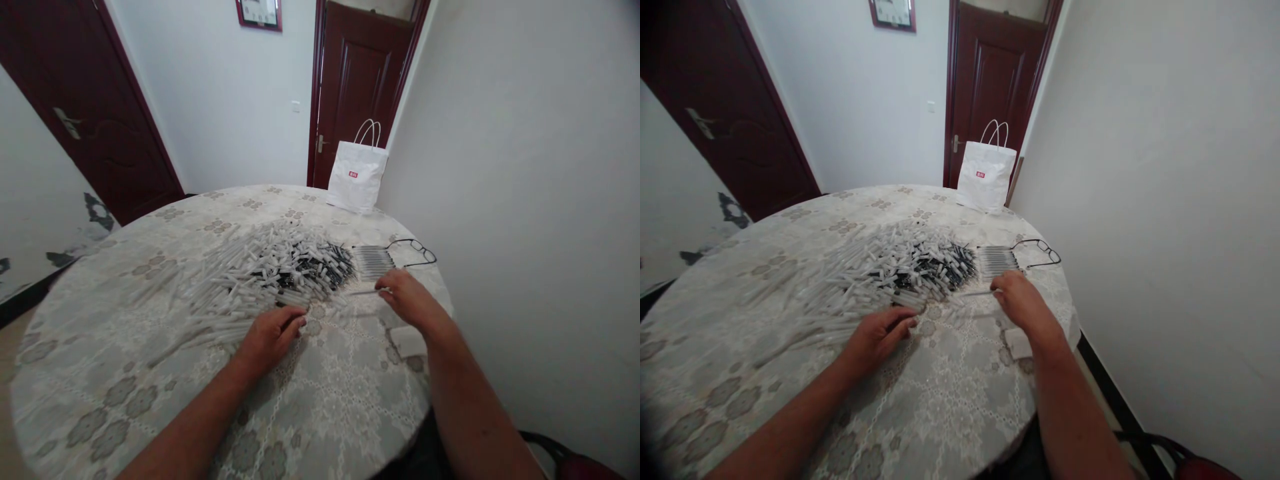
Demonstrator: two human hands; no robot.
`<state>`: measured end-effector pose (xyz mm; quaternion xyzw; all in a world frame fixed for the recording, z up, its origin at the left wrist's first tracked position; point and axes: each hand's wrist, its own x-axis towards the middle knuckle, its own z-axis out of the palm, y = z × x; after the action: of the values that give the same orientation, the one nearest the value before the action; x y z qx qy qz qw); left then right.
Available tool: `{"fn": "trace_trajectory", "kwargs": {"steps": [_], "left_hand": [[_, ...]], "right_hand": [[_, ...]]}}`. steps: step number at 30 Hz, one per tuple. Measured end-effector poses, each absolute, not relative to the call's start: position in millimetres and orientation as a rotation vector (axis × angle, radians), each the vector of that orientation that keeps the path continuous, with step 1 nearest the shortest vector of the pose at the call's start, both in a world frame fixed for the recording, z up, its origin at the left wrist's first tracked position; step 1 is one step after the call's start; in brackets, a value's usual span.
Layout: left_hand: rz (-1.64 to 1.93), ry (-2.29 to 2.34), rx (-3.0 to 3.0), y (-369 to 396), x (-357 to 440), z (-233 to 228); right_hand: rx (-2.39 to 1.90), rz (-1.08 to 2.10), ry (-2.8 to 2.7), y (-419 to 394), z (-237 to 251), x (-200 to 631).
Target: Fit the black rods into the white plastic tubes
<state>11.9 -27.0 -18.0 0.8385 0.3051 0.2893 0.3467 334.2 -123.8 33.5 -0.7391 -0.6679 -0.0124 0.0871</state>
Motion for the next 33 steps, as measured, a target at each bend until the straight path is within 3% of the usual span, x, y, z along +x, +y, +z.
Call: {"fn": "trace_trajectory", "kwargs": {"steps": [6,21,33], "left_hand": [[0.725,0.702,2.468,-22,12,-32],[0.777,0.745,2.482,-20,9,-27],[0.822,0.830,2.482,-17,4,-27]], "right_hand": [[-2.637,-0.062,-1.825,-116,14,409],[-2.646,-0.057,-1.808,-97,-15,403],[-2.669,-0.155,-1.771,-92,-5,382]]}}
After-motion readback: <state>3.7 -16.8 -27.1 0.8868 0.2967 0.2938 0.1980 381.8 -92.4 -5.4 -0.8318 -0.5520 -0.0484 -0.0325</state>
